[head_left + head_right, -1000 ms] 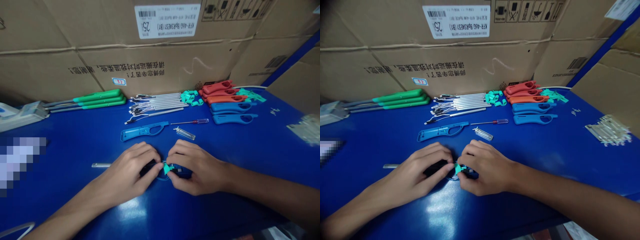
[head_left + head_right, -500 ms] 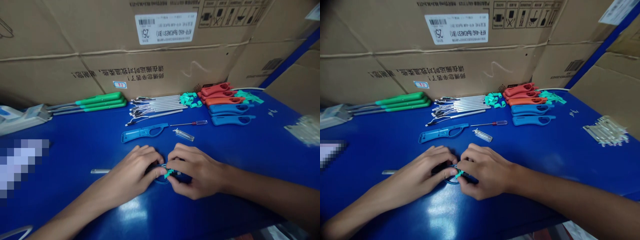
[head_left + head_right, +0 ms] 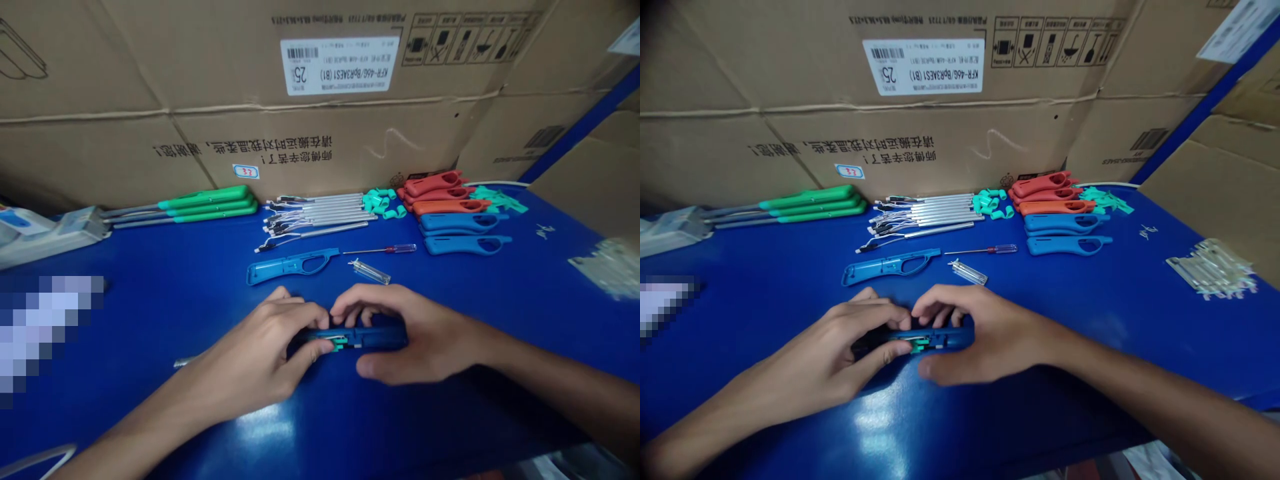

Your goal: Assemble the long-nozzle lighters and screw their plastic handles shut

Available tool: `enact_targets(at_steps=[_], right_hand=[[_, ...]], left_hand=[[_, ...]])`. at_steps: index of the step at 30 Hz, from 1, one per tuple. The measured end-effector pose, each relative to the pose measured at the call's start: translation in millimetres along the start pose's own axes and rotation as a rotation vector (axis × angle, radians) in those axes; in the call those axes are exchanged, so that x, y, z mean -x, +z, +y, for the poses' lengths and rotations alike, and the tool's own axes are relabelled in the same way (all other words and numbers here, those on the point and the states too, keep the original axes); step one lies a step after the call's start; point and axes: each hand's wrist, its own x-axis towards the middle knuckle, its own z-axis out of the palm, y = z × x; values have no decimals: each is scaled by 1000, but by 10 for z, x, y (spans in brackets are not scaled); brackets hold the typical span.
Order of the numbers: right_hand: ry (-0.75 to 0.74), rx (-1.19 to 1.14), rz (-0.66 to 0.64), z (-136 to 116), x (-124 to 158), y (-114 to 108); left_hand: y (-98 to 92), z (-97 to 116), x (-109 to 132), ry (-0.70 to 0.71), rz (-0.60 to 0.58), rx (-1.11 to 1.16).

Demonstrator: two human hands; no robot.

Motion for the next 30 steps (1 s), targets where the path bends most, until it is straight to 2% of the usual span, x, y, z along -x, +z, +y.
enact_targets(at_steps=[3, 7, 12, 21, 25, 30], right_hand=[[211, -438, -122, 18, -40, -82], [263, -606, -158, 76, -62, -69], [276, -844, -215, 101, -55, 6], [298, -1025, -259, 135, -77, 52], [320, -990, -276, 170, -68, 24], [381, -991, -266, 182, -52, 14]], left_hand=[[-4, -9, 2, 113, 65, -53], [9, -42, 14, 192, 134, -54], [26, -100, 21, 222, 166, -47], [29, -52, 29, 207, 152, -54], [95, -18, 41, 83, 166, -179], [151, -36, 54, 45, 150, -29]])
